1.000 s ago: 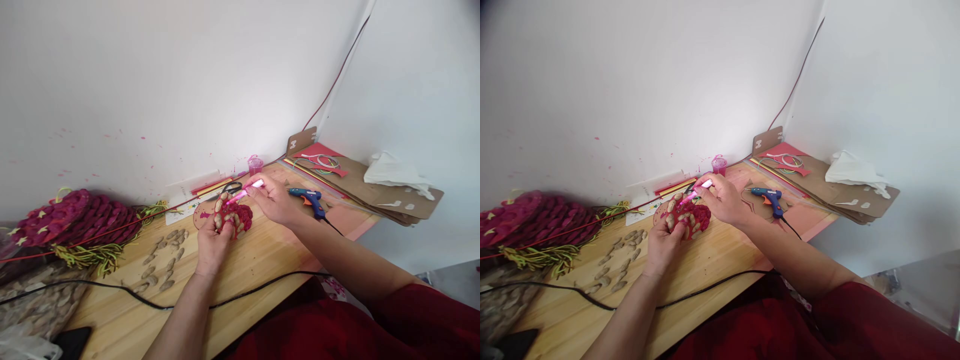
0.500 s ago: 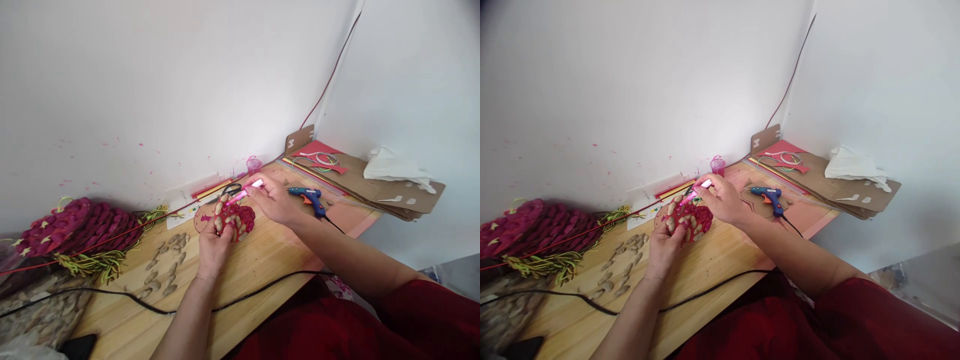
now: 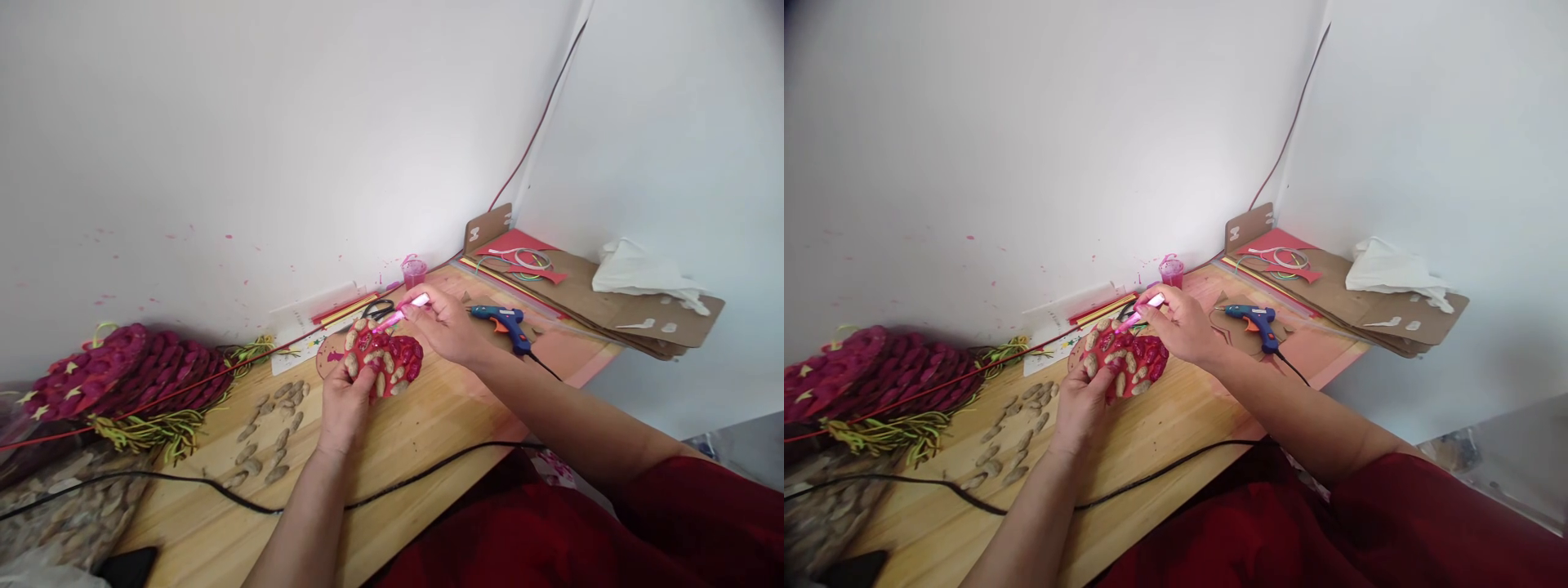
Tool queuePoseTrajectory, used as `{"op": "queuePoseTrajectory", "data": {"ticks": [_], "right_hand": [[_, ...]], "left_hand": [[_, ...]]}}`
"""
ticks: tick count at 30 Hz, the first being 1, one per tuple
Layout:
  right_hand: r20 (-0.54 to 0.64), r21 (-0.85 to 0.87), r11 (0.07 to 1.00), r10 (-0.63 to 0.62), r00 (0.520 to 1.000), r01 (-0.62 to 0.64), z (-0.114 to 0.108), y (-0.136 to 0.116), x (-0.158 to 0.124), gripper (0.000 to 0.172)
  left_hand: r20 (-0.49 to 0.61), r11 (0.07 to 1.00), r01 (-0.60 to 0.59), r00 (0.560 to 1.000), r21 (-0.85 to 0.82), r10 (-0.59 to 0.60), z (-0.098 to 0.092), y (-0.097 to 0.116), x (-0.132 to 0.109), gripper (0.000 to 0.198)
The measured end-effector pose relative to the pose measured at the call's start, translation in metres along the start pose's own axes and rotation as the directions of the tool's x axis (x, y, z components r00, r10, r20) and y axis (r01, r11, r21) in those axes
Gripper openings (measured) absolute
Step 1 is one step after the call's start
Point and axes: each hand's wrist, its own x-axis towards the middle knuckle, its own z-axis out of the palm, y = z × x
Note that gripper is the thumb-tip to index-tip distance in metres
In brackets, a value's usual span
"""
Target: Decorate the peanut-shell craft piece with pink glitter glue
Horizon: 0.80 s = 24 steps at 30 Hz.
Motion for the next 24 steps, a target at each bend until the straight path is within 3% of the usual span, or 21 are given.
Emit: {"op": "queuePoseTrajectory", "data": {"ticks": [9, 24], "right_hand": [[0.010, 0.006, 0.998, -0.059, 0.998, 0.059, 0.007, -0.005, -0.005, 0.012], [-0.026, 0.033, 0.999, 0.003, 1.000, -0.002, 0.008, 0.001, 0.000, 0.016]], "left_hand": [[-0.063, 0.979, 0.107, 0.991, -0.176, -0.119, 0.007, 0.009, -0.002, 0.042], [-0.045, 0.961, 0.118, 0.990, -0.250, -0.134, 0.009, 0.013, -0.001, 0.042]]}}
